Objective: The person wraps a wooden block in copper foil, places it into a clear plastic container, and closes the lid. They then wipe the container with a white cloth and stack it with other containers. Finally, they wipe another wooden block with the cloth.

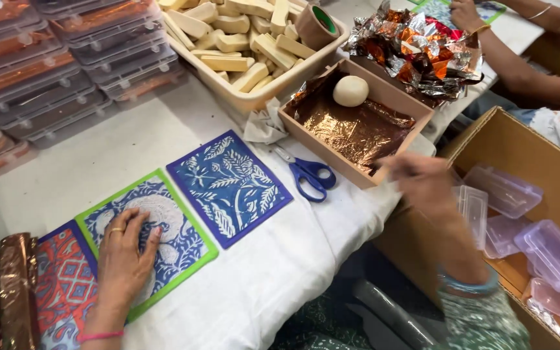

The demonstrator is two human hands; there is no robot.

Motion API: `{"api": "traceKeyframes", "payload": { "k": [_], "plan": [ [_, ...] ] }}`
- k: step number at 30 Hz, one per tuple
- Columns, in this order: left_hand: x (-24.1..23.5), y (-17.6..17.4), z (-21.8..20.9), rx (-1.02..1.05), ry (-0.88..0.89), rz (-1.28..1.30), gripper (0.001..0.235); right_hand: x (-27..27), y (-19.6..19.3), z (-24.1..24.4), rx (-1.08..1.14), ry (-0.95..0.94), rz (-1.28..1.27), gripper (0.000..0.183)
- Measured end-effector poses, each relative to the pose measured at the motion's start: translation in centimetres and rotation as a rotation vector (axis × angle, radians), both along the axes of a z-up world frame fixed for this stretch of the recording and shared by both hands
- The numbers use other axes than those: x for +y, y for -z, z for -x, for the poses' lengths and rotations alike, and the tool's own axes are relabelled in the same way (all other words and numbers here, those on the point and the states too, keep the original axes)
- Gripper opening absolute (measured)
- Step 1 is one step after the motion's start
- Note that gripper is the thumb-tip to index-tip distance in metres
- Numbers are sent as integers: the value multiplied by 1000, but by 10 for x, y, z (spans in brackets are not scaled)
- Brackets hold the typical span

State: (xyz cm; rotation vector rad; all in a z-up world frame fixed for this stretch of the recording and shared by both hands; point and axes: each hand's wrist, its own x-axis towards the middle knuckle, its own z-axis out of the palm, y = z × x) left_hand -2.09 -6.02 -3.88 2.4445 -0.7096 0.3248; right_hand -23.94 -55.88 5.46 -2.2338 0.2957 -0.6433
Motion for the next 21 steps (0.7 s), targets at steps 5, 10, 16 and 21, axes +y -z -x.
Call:
{"api": "traceKeyframes", "payload": {
  "k": [5, 10, 16, 21],
  "plan": [
    [-8, -4, 7, -20, -25, -118, 49, -134, 17, 77, 361, 598, 472, 31],
    [-5, -5, 11, -23, -71, -143, 50, -352, 159, 188, 683, 454, 444, 56],
    [-4, 0, 12, -52, -91, -130, 49, -412, 261, 225, 1094, 621, 65, 97],
    [-5, 2, 11, -48, -64, -136, 49, -367, 233, 220, 1102, 567, 71, 108]
  ]
}}
